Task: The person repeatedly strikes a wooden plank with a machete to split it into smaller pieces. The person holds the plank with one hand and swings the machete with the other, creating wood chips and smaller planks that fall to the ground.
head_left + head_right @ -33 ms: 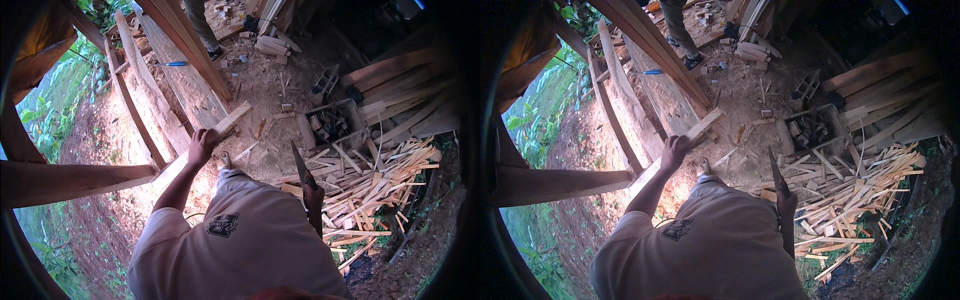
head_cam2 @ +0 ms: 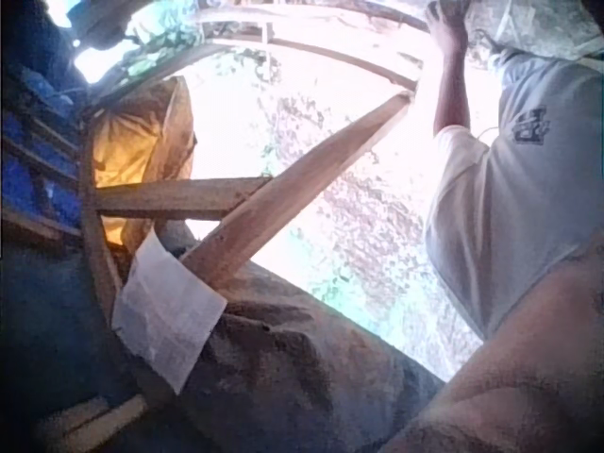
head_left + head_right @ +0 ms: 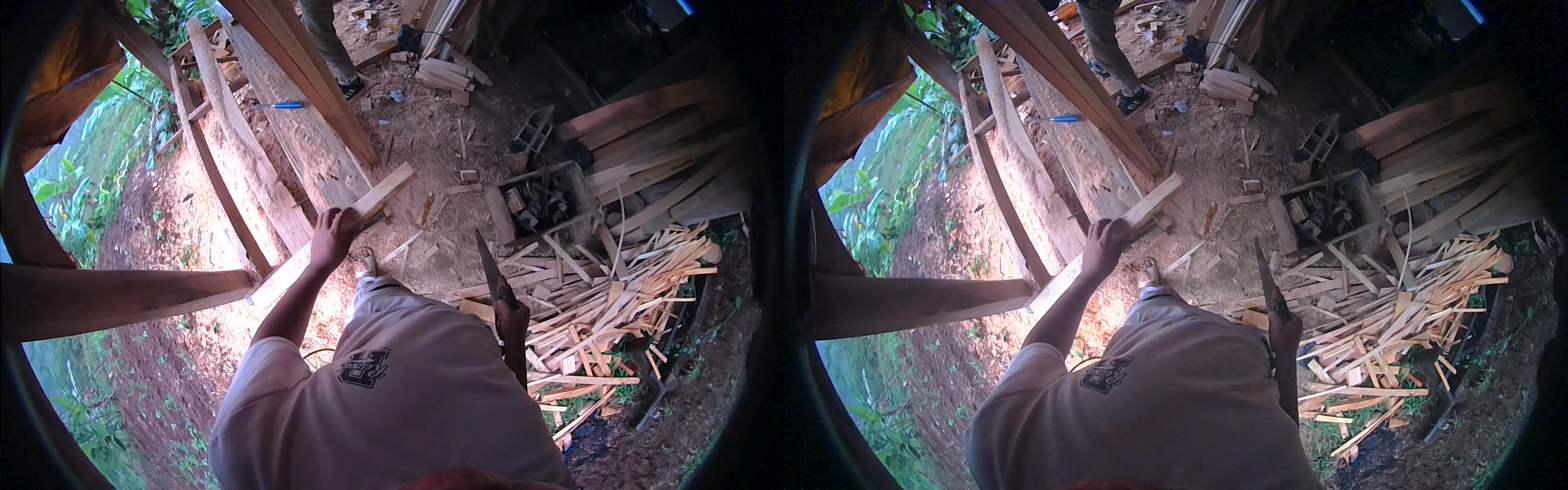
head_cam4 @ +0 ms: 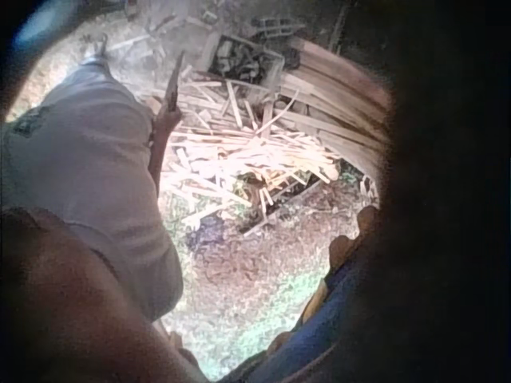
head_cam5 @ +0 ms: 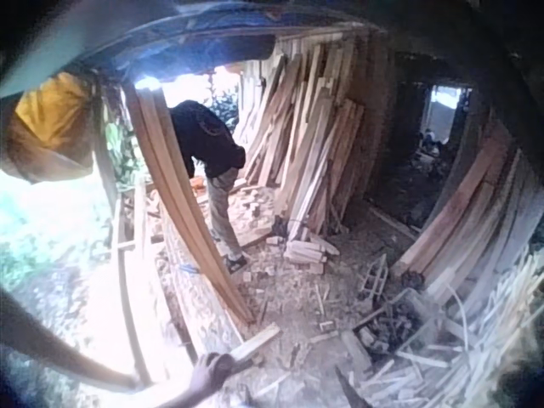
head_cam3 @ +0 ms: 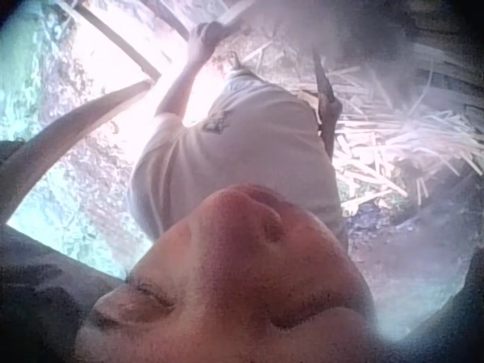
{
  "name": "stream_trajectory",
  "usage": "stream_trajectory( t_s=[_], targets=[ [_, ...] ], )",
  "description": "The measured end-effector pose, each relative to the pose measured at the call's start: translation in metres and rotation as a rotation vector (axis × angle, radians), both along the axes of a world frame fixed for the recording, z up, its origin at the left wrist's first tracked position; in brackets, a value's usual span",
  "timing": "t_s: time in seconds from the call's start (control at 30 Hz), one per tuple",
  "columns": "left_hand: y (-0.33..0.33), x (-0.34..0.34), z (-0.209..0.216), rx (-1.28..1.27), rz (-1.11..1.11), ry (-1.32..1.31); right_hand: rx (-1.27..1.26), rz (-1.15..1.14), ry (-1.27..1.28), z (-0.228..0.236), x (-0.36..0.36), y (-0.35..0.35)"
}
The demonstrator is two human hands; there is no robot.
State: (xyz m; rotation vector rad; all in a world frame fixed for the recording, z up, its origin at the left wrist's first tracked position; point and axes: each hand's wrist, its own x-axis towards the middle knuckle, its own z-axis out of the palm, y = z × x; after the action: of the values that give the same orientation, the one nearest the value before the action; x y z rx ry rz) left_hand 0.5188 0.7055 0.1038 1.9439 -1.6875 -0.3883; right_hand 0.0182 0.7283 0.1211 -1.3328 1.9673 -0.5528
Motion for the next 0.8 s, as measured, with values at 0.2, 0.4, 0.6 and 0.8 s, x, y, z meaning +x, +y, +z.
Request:
stream_trajectory(
  t_s=[0.2,0.4,0.6,0.8],
  targets=[
    [-0.064,-0.02,-0.014,-0.006,-0.021,-0.005,0.028,0.008,0.048,-0.004,0.008,-0.007],
    [-0.095,-0.035,-0.021,-0.067,-0.164,-0.02,-0.055,-0.061,0.155,-0.051,-0.015,0.02],
    [-0.09,-0.031,-0.029,-0.046,-0.178,-0.004,0.025,-0.067,-0.008,0.009,0.015,0.022],
    [-0.101,-0.026,-0.03,-0.005,-0.206,-0.078,-0.044,-0.119,-0.079,0.024,0.02,0.026]
  ],
)
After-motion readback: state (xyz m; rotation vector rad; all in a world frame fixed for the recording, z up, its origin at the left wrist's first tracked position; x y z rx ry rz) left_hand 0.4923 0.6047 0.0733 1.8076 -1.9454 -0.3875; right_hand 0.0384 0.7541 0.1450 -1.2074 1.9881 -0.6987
